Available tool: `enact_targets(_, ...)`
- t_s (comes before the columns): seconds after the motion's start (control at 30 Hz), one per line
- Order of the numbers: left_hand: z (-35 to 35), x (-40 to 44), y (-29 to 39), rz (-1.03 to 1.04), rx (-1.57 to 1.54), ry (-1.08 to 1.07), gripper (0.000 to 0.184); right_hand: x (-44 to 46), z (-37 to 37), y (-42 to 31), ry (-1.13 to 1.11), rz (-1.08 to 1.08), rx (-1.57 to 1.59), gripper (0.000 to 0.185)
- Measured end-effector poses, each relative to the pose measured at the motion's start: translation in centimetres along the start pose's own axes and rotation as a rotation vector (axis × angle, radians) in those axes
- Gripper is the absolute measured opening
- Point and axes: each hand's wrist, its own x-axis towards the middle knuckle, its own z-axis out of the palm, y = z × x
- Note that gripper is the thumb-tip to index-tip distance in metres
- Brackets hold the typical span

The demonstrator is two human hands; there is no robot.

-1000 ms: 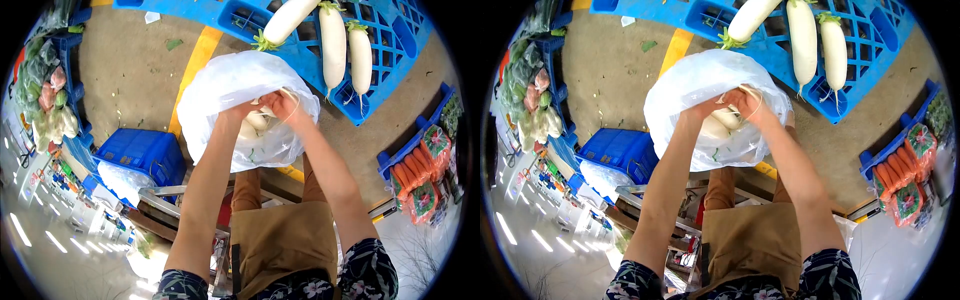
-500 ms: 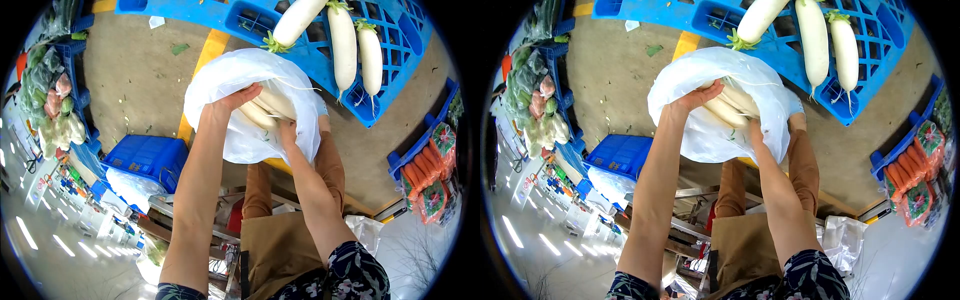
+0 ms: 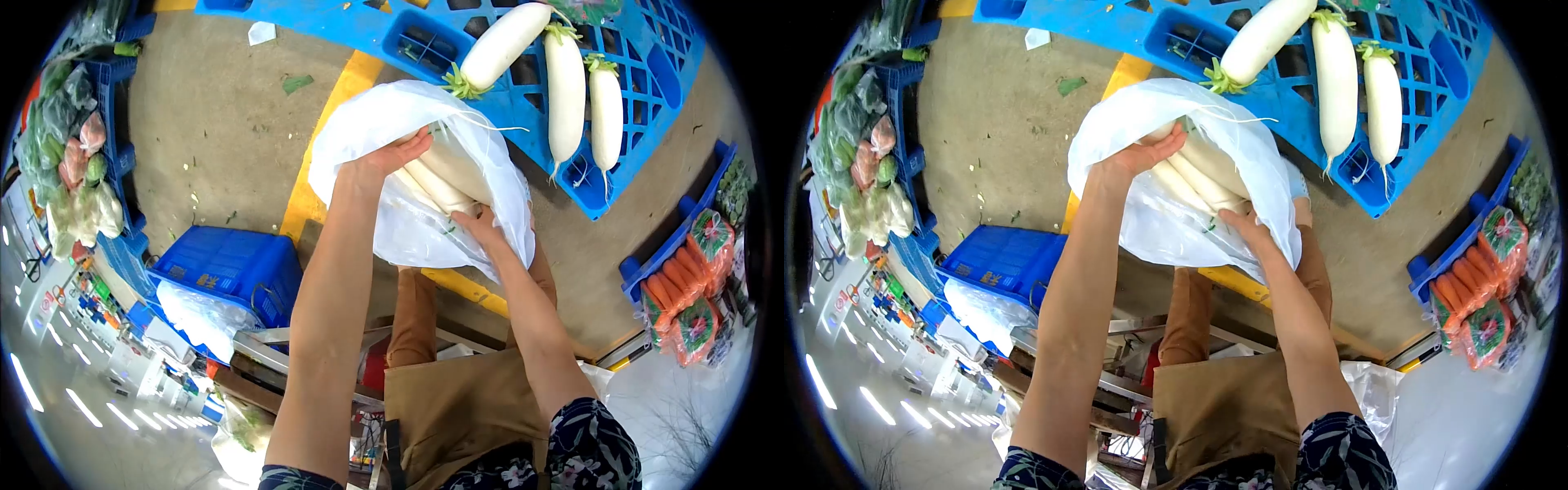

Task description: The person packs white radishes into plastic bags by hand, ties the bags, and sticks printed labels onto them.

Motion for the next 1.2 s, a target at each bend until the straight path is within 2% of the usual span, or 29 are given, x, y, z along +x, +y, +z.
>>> enact_targets(0.07, -0.4, 0.1, -0.4, 0.004, 0.006, -0.022, 0.040, -1.3, -1.1, -1.7, -0.054, 0.094, 0.122, 0.080)
enact_targets(0.1, -0.4, 0.2, -0.6, 0.008, 0.022, -0.047, 0.040, 3.0, -0.3, 3.1, -0.096, 0.015, 0.170, 0.077)
enact_targets(0.2, -0.3, 0.2, -1.1, 0.035, 0.022, -0.051, 0.040, 4.2, -0.2, 3.2, -0.076, 0.059, 0.115, 0.072)
enact_targets(0.4, -1.3, 1.1, -1.0, -0.004, -0.002, -0.031, 0.039, -2.3, 2.8, -4.9, -0.116, -0.253, -0.054, 0.070)
enact_targets(0.5, -0.8, 0.9, -1.2, 0.019, -0.026, -0.003, 0.038, -3.6, 5.9, -7.3, -0.031, -0.285, -0.404, 0.067)
enact_targets(0.6, -1.0, 0.7, -1.5, 0.064, -0.021, -0.022, 0.036, -7.3, 8.6, -8.1, 0.185, -0.315, -0.326, 0.065)
enact_targets(0.7, -0.9, 0.2, -1.3, 0.087, 0.003, -0.052, 0.034, -6.4, 9.0, -6.9, 0.107, -0.118, 0.100, 0.067)
enact_targets(0.8, -0.5, 0.0, -1.4, 0.099, 0.072, -0.064, 0.032, -4.5, 8.8, -6.2, -0.098, 0.148, 0.753, 0.069)
enact_targets(0.83, -0.6, 0.0, -1.5, 0.106, 0.102, -0.066, 0.031, -3.6, 8.1, -6.2, -0.199, 0.199, 0.666, 0.070)
enact_targets(0.93, -0.5, 0.1, -1.6, 0.134, 0.154, -0.045, 0.030, -2.5, 8.0, -5.2, -0.282, 0.228, 0.927, 0.066)
enact_targets(0.97, -0.5, 0.1, -1.6, 0.127, 0.149, -0.057, 0.030, -1.9, 7.9, -4.6, -0.283, 0.316, 1.034, 0.066)
enact_targets(1.07, -0.7, 0.3, -1.1, 0.119, 0.109, -0.077, 0.030, 1.8, 5.9, 1.1, -0.044, 0.331, 1.081, 0.055)
enact_targets(1.13, -0.6, 0.4, -1.1, 0.108, 0.059, -0.066, 0.031, 1.4, 2.7, 0.9, 0.132, 0.251, 0.622, 0.047)
enact_targets(1.2, -0.3, 0.4, -1.1, 0.104, 0.051, -0.062, 0.032, 1.3, 0.3, 0.9, 0.259, -0.013, 0.255, 0.042)
